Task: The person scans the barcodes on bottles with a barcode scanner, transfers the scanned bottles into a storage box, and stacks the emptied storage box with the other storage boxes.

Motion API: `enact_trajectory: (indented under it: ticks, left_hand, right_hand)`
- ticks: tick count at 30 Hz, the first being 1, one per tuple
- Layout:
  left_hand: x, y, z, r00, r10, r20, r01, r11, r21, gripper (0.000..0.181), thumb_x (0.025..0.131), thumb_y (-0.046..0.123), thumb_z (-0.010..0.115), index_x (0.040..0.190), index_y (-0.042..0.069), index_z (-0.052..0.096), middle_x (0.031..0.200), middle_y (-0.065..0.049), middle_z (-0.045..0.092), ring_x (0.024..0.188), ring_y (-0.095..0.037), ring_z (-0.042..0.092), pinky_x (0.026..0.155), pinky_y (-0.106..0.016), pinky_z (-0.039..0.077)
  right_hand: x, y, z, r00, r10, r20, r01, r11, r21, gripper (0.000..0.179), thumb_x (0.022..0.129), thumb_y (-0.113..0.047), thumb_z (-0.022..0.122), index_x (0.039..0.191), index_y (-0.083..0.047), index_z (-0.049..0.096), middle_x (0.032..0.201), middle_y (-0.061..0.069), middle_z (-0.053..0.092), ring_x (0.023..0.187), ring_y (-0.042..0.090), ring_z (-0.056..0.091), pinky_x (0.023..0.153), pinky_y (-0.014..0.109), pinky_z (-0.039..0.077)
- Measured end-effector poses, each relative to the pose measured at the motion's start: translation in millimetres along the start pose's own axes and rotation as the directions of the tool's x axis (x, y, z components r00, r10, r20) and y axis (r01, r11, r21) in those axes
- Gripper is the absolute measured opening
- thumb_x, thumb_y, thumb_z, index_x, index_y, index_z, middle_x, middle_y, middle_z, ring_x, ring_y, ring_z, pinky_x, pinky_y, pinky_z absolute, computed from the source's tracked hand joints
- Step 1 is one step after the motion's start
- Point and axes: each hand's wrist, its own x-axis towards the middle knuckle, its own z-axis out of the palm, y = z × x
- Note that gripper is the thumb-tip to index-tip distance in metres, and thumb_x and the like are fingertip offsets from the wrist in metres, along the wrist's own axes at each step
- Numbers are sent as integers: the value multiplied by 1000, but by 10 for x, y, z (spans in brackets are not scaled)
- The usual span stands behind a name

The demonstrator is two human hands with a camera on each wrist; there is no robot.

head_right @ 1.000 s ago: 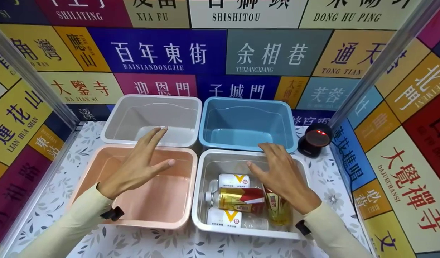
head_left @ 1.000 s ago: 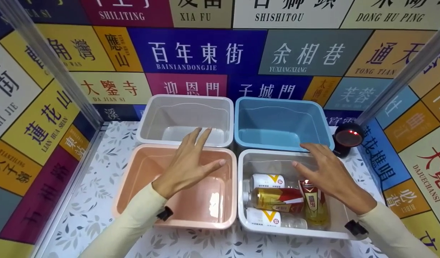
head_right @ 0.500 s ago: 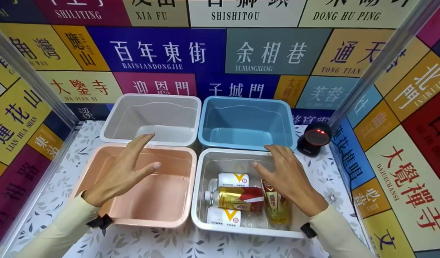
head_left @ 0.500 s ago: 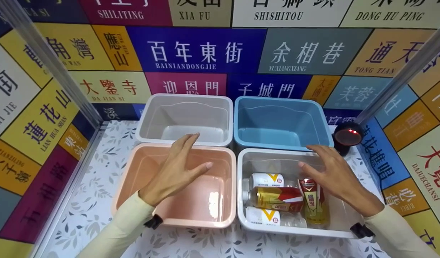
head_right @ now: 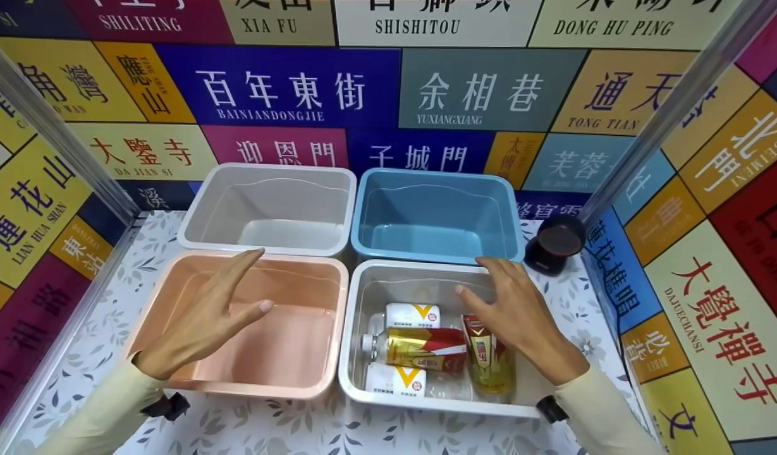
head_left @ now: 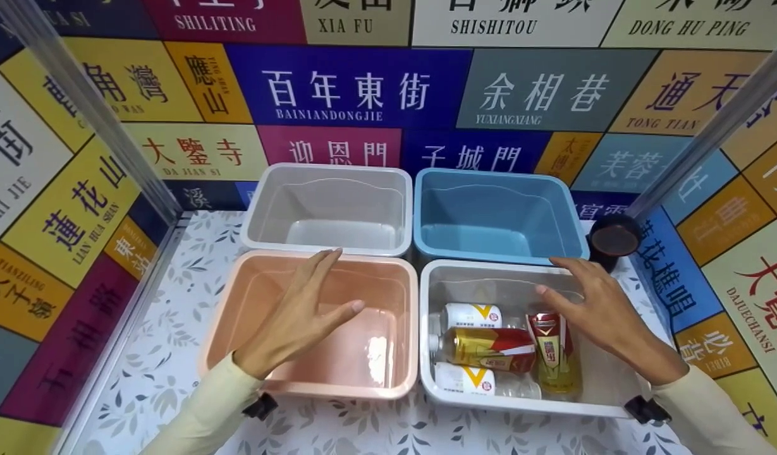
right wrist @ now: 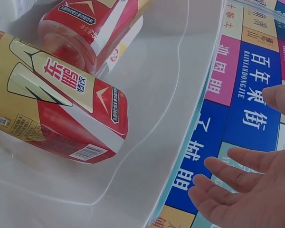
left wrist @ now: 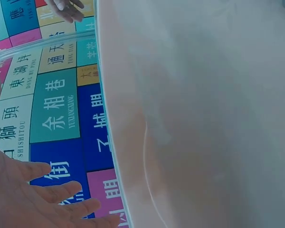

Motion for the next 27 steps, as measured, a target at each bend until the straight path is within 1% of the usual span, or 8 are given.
enact_trajectory:
  ticks: [3, 8, 11, 14, 18, 22, 27]
  left_hand:
    - [-41, -35, -11, 1000, -1, -8, 1, 1000, -9, 101, 98, 68, 70, 175, 15, 31, 179, -18, 28, 163, -42, 29, 126, -74, 25]
    - [-122, -76, -44, 1000, 2, -17, -2, 1000, -10, 101, 99, 66, 71, 176, 17, 29, 181, -15, 26, 164, -44, 27, 126, -74, 24]
    - [-169, -93, -76, 999, -3, -32, 3, 1000, -6, 101, 99, 65, 72, 177, 19, 28, 181, -14, 26, 163, -45, 28, 122, -78, 27]
    - [-209, -111, -107, 998, -6, -56, 6, 1000, -3, 100, 98, 62, 73, 177, 18, 28, 180, -16, 28, 162, -46, 30, 120, -80, 30]
    - [-269, -137, -135, 996, -9, -89, 9, 1000, -2, 99, 98, 59, 75, 176, 18, 29, 179, -17, 30, 161, -46, 32, 119, -80, 32]
    - [-349, -171, -153, 994, -17, -112, 16, 1000, -15, 98, 98, 57, 76, 175, 18, 32, 178, -16, 33, 161, -45, 33, 120, -79, 32]
    - [-452, -231, -168, 990, -11, -142, 9, 1000, -18, 94, 98, 52, 78, 174, 17, 35, 176, -17, 37, 160, -45, 34, 121, -79, 29]
  right_hand:
    - [-13, 10, -10, 1000, 14, 12, -14, 1000, 2, 69, 105, -41, 76, 157, 0, 55, 161, 34, 48, 148, 60, 40, 109, 88, 34]
    - [-38, 22, -29, 999, 38, 34, -38, 999, 3, 72, 106, -43, 75, 158, 0, 53, 161, 35, 47, 147, 63, 40, 109, 88, 33]
    - [-51, 27, -45, 996, 64, 58, -64, 998, 0, 74, 106, -45, 73, 160, 0, 51, 163, 36, 45, 149, 63, 38, 110, 88, 32]
    - [-60, 38, -56, 993, 87, 86, -87, 996, -3, 76, 107, -47, 73, 162, 0, 49, 164, 36, 43, 150, 64, 37, 110, 88, 32]
    - [-76, 67, -58, 990, 94, 105, -95, 995, 4, 78, 107, -47, 72, 163, 1, 48, 162, 35, 47, 148, 62, 41, 111, 85, 36]
    - [-98, 102, -50, 991, 91, 102, -94, 995, 24, 76, 108, -46, 71, 161, 3, 48, 158, 36, 52, 143, 61, 48, 110, 82, 40]
    - [-128, 149, -17, 990, 102, 95, -105, 994, 31, 73, 108, -44, 72, 159, 3, 50, 156, 35, 54, 144, 59, 47, 113, 81, 38]
